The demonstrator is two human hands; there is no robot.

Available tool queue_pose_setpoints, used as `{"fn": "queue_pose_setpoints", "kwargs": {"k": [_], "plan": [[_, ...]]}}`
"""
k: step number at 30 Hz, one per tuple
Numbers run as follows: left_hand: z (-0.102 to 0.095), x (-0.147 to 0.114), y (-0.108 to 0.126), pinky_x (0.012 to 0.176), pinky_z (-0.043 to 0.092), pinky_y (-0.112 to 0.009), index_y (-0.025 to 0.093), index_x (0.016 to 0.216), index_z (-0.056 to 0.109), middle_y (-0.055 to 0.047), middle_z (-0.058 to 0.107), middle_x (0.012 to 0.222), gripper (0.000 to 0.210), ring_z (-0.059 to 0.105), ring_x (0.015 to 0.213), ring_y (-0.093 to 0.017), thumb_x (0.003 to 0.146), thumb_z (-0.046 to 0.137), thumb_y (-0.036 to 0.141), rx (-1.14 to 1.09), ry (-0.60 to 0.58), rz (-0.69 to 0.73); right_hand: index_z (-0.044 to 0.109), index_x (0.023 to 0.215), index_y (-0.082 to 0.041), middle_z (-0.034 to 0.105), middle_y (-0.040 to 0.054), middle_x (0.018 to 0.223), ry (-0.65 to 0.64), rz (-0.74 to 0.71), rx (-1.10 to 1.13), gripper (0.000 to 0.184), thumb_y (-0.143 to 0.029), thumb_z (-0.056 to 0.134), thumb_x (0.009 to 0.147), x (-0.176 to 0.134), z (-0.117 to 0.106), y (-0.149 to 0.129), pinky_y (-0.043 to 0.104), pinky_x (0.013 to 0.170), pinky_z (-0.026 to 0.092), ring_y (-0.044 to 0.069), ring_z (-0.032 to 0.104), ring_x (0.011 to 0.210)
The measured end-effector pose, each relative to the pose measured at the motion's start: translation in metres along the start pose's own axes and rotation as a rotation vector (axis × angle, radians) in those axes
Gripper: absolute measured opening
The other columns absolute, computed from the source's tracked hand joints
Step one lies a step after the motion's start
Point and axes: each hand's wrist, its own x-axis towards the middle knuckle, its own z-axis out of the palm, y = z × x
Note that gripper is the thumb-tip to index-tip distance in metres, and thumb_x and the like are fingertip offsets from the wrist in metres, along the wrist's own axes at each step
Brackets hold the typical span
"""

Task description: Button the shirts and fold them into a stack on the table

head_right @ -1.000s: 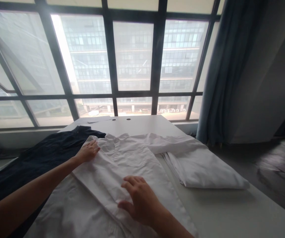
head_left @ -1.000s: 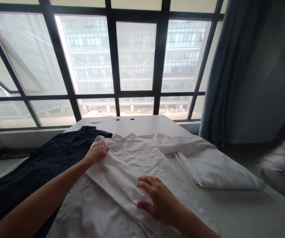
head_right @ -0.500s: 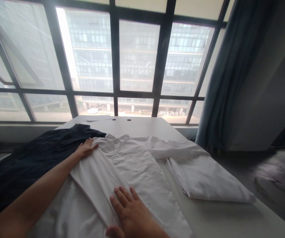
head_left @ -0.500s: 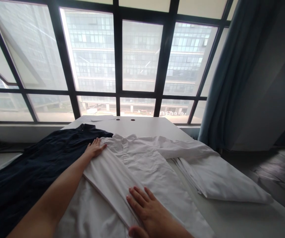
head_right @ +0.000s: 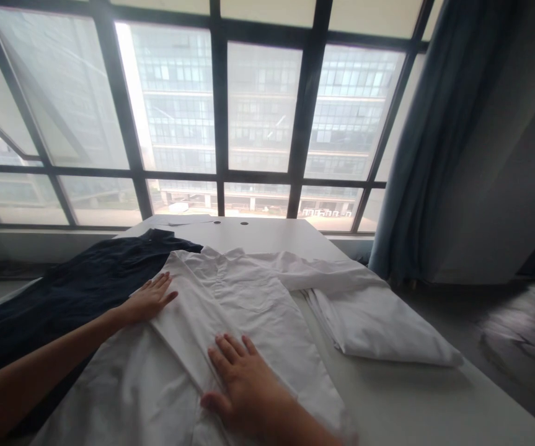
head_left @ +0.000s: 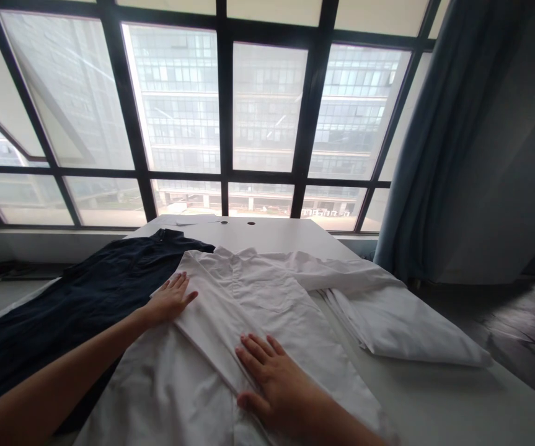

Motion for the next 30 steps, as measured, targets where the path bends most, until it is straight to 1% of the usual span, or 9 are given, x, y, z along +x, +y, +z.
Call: {"fn": "queue_pose_setpoints", "kwargs": {"k": [5, 8, 11, 15, 20, 22, 25, 27, 30], "plan": [[-0.007, -0.021, -0.009, 0.117, 0.023, -0.044, 0.005, 0.148, 0.040, -0.019, 0.029, 0.157, 0.075, 0.023, 0.147, -0.030, 0.096, 0.030, 0.058, -0.035, -0.041, 0.018, 0.031, 0.153, -0.017, 0.022, 0.0118, 0.160, -0.005, 0.023, -0.048, 0.071, -0.055, 0.043, 0.095, 0.002, 0.002, -0.004, 0.046, 0.122, 0.007, 0.024, 0.016, 0.149], [-0.013, -0.027, 0.001, 0.118, 0.020, -0.045, 0.004, 0.147, 0.041, -0.020, 0.031, 0.155, 0.075, 0.023, 0.147, -0.031, 0.096, 0.029, 0.058, -0.012, -0.032, -0.006, 0.032, 0.153, -0.018, 0.023, 0.0119, 0.160, 0.000, 0.028, -0.068, 0.070, -0.054, 0.044, 0.095, 0.002, 0.002, -0.007, 0.046, 0.122, 0.007, 0.024, 0.017, 0.149], [-0.014, -0.042, 0.016, 0.119, 0.015, -0.046, 0.009, 0.150, 0.038, -0.016, 0.028, 0.158, 0.073, 0.019, 0.148, -0.029, 0.097, 0.025, 0.057, -0.010, 0.030, 0.031, 0.033, 0.152, -0.017, 0.024, 0.0121, 0.160, -0.005, 0.035, -0.080, 0.070, -0.055, 0.044, 0.094, 0.003, 0.001, -0.008, 0.046, 0.122, 0.008, 0.023, 0.018, 0.149], [-0.013, -0.060, 0.026, 0.118, 0.017, -0.046, 0.012, 0.152, 0.034, -0.013, 0.025, 0.159, 0.072, 0.021, 0.148, -0.027, 0.096, 0.026, 0.057, -0.105, -0.034, 0.058, 0.034, 0.152, -0.017, 0.023, 0.0114, 0.160, -0.015, 0.046, -0.093, 0.070, -0.055, 0.043, 0.094, 0.004, 0.000, -0.009, 0.046, 0.122, 0.008, 0.023, 0.017, 0.149], [-0.014, -0.061, 0.017, 0.119, 0.014, -0.047, 0.014, 0.149, 0.039, -0.013, 0.027, 0.158, 0.070, 0.019, 0.149, -0.028, 0.095, 0.032, 0.057, -0.086, 0.034, -0.025, 0.035, 0.152, -0.019, 0.024, 0.0105, 0.160, -0.002, 0.050, -0.094, 0.068, -0.054, 0.044, 0.094, 0.004, 0.008, -0.011, 0.046, 0.121, 0.010, 0.023, 0.019, 0.149], [-0.013, -0.059, 0.014, 0.119, 0.014, -0.048, 0.013, 0.149, 0.041, -0.014, 0.029, 0.157, 0.070, 0.021, 0.148, -0.028, 0.095, 0.031, 0.057, -0.083, 0.018, -0.047, 0.040, 0.149, -0.018, 0.031, 0.0125, 0.158, 0.011, 0.022, -0.064, 0.072, -0.055, 0.053, 0.089, 0.009, 0.005, -0.004, 0.047, 0.121, 0.015, 0.026, 0.025, 0.147], [-0.011, -0.059, 0.012, 0.118, 0.015, -0.048, 0.011, 0.148, 0.040, -0.016, 0.030, 0.157, 0.071, 0.024, 0.147, -0.028, 0.095, 0.031, 0.057, -0.101, 0.011, -0.042, 0.057, 0.135, -0.014, 0.056, 0.0176, 0.139, 0.142, 0.100, 0.068, 0.073, -0.056, 0.068, 0.077, 0.020, -0.025, 0.029, 0.044, 0.110, 0.037, 0.030, 0.051, 0.129], [-0.010, -0.059, 0.012, 0.118, 0.016, -0.049, 0.010, 0.148, 0.041, -0.016, 0.031, 0.156, 0.071, 0.024, 0.147, -0.029, 0.095, 0.032, 0.057, -0.106, 0.018, -0.034, 0.067, 0.116, -0.009, 0.070, 0.0193, 0.112, 0.371, 0.394, 0.160, 0.057, -0.056, 0.056, 0.086, 0.021, -0.063, 0.067, 0.040, 0.089, 0.052, 0.026, 0.068, 0.098], [-0.007, -0.060, 0.011, 0.118, 0.016, -0.048, 0.012, 0.146, 0.044, -0.016, 0.035, 0.155, 0.069, 0.026, 0.146, -0.029, 0.095, 0.033, 0.057, -0.113, 0.051, -0.022, 0.067, 0.106, 0.000, 0.071, 0.0211, 0.091, 0.634, 0.687, 0.172, 0.072, -0.060, 0.027, 0.096, 0.003, -0.120, 0.133, 0.032, 0.064, 0.052, 0.019, 0.069, 0.071]]}}
